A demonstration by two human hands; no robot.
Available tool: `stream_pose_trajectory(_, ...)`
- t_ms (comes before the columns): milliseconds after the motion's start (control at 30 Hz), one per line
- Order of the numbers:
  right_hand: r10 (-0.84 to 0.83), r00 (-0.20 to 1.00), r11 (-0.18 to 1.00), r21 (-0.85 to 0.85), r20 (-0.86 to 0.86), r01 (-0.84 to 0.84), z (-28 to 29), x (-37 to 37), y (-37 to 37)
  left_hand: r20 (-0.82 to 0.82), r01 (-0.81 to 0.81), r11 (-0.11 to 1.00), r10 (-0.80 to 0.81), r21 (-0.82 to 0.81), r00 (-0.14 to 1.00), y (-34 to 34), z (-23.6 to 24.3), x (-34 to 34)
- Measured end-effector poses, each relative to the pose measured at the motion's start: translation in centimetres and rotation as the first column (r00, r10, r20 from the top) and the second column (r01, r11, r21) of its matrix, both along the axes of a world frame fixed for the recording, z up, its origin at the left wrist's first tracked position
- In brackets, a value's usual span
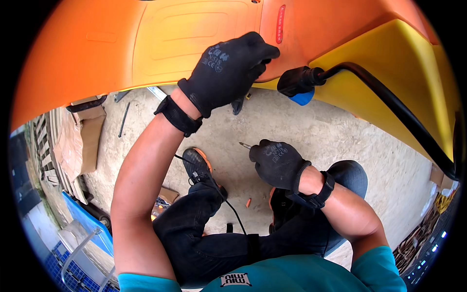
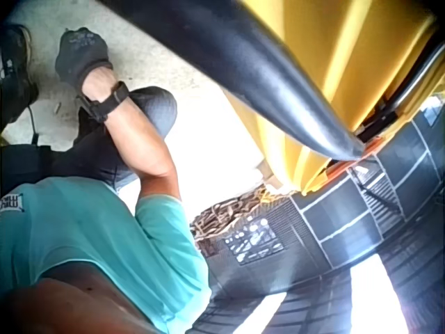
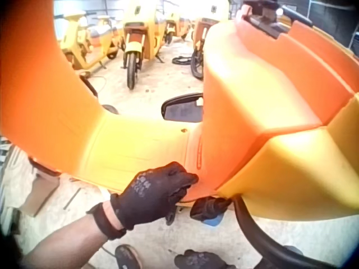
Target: The person holds a connector and uses a screwdriver to tighten a screw on the frame of an orange and yellow scooter.
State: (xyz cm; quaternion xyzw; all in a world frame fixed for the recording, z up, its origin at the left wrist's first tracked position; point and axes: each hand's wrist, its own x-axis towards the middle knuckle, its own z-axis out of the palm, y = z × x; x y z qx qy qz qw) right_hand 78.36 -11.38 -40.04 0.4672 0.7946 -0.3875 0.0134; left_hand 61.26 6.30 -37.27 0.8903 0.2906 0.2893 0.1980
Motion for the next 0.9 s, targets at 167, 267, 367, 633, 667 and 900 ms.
stream_pose_trajectory(167,0.034,0.999,0.998,0.05,-0.023,-0.033,-0.2,0.3,-0.2,-0.09,-0.089,0.995,0.093,0.047,0.992,1.3,0.6,-1.4)
stream_pose_trajectory(267,0.138,0.989,0.971,0.19,0.06,-0.148,-1.7,0.8,-1.0,-0.195,-0.159,0.987,0.157,0.001,0.968,1.1,1.4,-1.7)
stream_pose_trajectory(367,0.095,0.996,0.989,0.114,0.004,-0.094,-0.7,0.6,-0.5,-0.182,-0.2,0.98,0.197,0.001,0.963,0.8,1.2,-1.6)
stream_pose_trajectory(633,-0.044,0.999,0.997,-0.072,-0.022,0.042,0.6,-0.1,0.2,-0.101,-0.092,0.996,0.091,0.001,0.991,1.0,0.6,-1.4)
stream_pose_trajectory(667,-0.046,0.999,0.997,-0.065,-0.028,0.044,0.6,0.0,0.1,-0.095,-0.074,0.997,0.074,0.0,0.993,1.1,0.6,-1.5)
stream_pose_trajectory(900,-0.047,0.998,0.998,-0.052,-0.046,0.044,0.5,-0.1,0.1,-0.119,-0.04,0.998,0.034,-0.049,0.992,1.5,0.9,-2.4)
